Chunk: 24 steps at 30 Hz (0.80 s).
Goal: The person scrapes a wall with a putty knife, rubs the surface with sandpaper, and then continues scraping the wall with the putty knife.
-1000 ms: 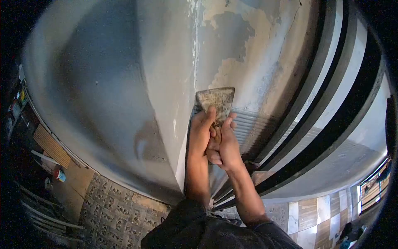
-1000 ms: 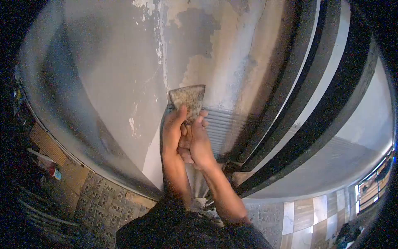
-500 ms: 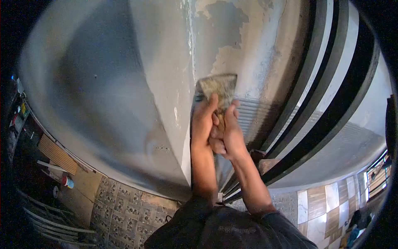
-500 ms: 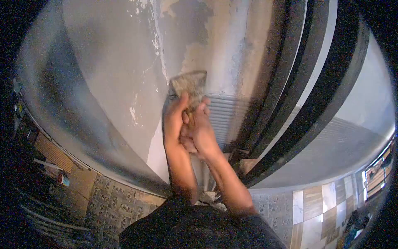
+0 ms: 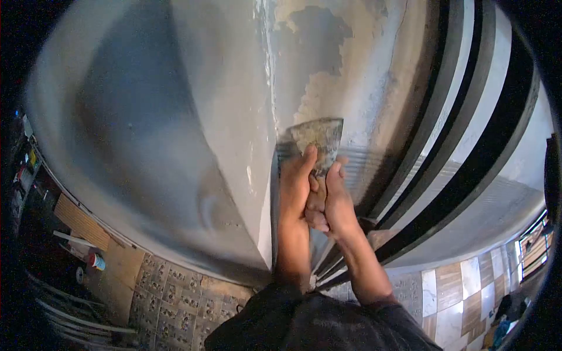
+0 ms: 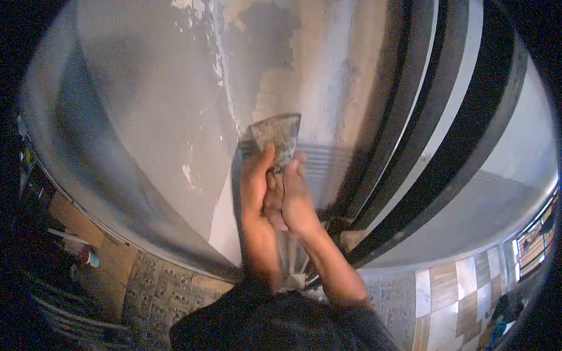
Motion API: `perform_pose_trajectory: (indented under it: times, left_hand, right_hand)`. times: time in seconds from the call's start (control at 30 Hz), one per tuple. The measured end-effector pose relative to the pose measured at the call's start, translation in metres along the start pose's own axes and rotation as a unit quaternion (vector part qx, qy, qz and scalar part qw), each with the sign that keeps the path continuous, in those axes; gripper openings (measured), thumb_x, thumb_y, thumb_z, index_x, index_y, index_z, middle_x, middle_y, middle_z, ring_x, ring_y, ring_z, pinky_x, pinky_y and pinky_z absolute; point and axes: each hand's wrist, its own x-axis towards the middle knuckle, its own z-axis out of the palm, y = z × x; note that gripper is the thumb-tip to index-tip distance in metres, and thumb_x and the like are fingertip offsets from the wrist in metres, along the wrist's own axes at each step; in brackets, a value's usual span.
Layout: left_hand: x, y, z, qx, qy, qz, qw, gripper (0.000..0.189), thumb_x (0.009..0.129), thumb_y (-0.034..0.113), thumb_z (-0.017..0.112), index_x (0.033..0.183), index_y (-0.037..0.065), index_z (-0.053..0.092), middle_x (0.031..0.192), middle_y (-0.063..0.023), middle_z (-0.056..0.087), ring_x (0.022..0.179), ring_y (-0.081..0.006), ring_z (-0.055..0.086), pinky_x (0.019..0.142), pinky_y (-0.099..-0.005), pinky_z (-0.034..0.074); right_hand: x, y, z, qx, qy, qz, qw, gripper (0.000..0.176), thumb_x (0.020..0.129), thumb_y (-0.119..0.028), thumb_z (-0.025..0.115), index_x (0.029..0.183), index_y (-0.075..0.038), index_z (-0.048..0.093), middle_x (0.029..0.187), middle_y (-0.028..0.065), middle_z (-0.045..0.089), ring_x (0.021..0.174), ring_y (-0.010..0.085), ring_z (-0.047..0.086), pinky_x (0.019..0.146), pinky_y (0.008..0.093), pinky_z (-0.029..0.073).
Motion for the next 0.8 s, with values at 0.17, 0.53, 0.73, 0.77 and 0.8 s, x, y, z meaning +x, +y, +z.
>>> perform_pose_trajectory:
  times: [0.17, 0.53, 0.73, 0.77, 0.8]
  left_hand:
    - [0.000, -0.014, -0.008, 0.045, -0.033, 0.024, 0.998, 0.045, 0.089, 0.041, 0.049, 0.088, -0.001, 0.067, 0.067, -0.0050, 0.065, 0.047, -0.0033, 0.047, 0.042, -0.0177, 0.034]
    - [-0.012, 0.008, 0.003, 0.046, -0.030, -0.004, 0.999, 0.040, 0.085, 0.043, 0.053, 0.083, 0.006, 0.065, 0.068, 0.0003, 0.061, 0.043, -0.0027, 0.038, 0.041, -0.0187, 0.030]
    - [0.004, -0.009, -0.002, 0.080, 0.084, 0.021, 0.993, 0.037, 0.082, 0.043, 0.059, 0.077, 0.006, 0.062, 0.064, 0.0024, 0.055, 0.043, -0.0052, 0.038, 0.039, -0.0205, 0.028]
    - [0.001, 0.004, -0.002, 0.078, 0.022, 0.009, 0.997, 0.042, 0.089, 0.041, 0.049, 0.087, 0.003, 0.067, 0.072, -0.0054, 0.066, 0.043, -0.0029, 0.043, 0.040, -0.0174, 0.030]
    - [-0.001, 0.006, 0.004, 0.077, 0.019, 0.009, 0.997, 0.042, 0.089, 0.041, 0.049, 0.087, 0.003, 0.067, 0.072, -0.0054, 0.066, 0.043, -0.0029, 0.043, 0.040, -0.0174, 0.030]
  right_hand:
    - [-0.003, 0.007, -0.001, 0.021, 0.016, -0.020, 0.999, 0.054, 0.089, -0.062, 0.019, 0.076, -0.015, 0.040, 0.048, -0.0045, 0.028, 0.029, 0.0073, 0.015, 0.027, 0.0212, 0.013]
    - [-0.014, -0.005, 0.008, -0.001, 0.022, 0.006, 1.000, 0.054, 0.089, -0.062, 0.016, 0.077, -0.014, 0.039, 0.049, -0.0036, 0.031, 0.030, 0.0084, 0.019, 0.027, 0.0221, 0.014]
    - [0.006, -0.001, -0.004, -0.013, 0.019, -0.008, 1.000, 0.055, 0.089, -0.063, 0.017, 0.077, -0.014, 0.040, 0.046, -0.0032, 0.030, 0.027, 0.0081, 0.017, 0.026, 0.0214, 0.013]
    - [0.004, -0.004, -0.003, -0.022, -0.023, -0.019, 0.999, 0.055, 0.088, -0.063, 0.017, 0.077, -0.014, 0.040, 0.046, -0.0037, 0.029, 0.028, 0.0076, 0.017, 0.026, 0.0216, 0.012]
    - [0.001, -0.005, -0.001, -0.023, -0.021, -0.021, 0.999, 0.055, 0.088, -0.063, 0.017, 0.077, -0.014, 0.040, 0.046, -0.0037, 0.029, 0.028, 0.0076, 0.017, 0.026, 0.0216, 0.012]
